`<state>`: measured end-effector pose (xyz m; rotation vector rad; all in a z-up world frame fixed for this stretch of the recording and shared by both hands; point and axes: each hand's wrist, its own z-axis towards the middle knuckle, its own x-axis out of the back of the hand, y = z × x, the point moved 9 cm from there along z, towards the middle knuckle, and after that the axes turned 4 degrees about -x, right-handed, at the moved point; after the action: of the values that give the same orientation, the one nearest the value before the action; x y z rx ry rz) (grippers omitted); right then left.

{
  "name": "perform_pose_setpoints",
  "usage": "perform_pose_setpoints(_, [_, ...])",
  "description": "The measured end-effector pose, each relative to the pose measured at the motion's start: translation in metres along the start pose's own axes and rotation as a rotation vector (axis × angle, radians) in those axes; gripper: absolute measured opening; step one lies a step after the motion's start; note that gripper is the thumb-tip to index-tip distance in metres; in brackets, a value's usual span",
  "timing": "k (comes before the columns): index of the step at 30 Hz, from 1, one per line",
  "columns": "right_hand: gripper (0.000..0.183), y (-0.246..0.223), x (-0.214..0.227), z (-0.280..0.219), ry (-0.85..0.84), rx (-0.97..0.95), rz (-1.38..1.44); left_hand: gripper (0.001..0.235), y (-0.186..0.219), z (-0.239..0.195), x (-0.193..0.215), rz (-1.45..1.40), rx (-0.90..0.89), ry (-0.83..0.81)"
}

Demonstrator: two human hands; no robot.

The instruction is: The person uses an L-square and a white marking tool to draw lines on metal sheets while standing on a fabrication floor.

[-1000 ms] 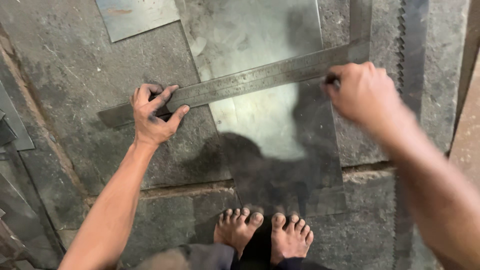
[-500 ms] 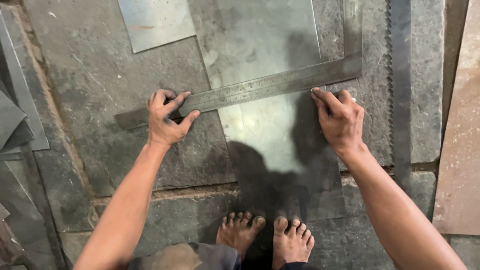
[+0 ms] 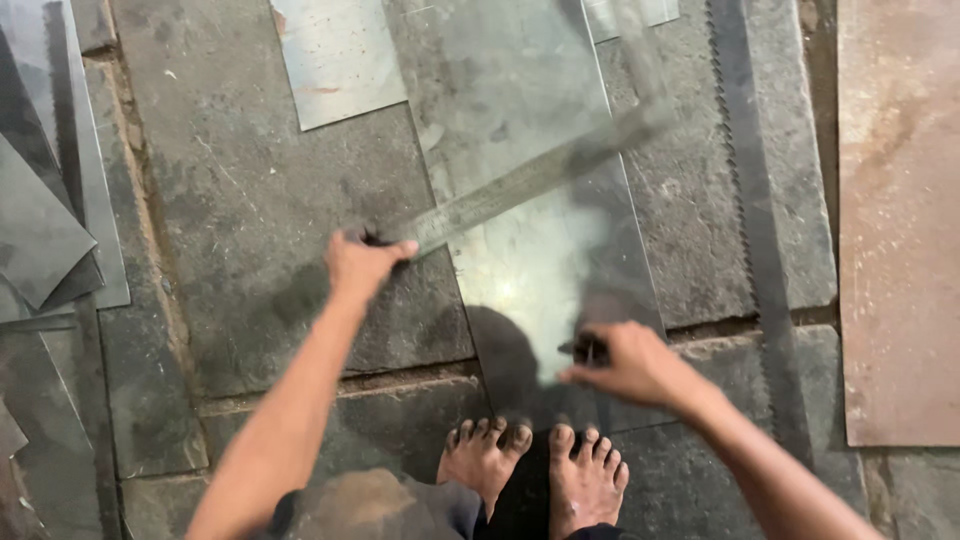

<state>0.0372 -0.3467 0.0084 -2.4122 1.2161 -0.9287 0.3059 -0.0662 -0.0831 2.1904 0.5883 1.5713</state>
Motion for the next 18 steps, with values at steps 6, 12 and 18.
perform_pose_setpoints(6, [0.069, 0.000, -0.034, -0.072, 0.346, 0.052, 0.135, 0.032, 0.034, -0.157, -0.086, -0.552, 0.486, -0.463])
perform_pose_setpoints(12, [0.072, 0.081, -0.058, -0.117, 0.685, -0.258, 0.109, 0.039, 0.162, -0.242, -0.145, -0.254, -0.158, -0.938])
perform_pose_setpoints(18, [0.072, 0.126, -0.090, -0.174, 1.098, -0.249, 0.022, 0.029, 0.184, -0.150, -0.093, 0.007, -0.615, -0.270])
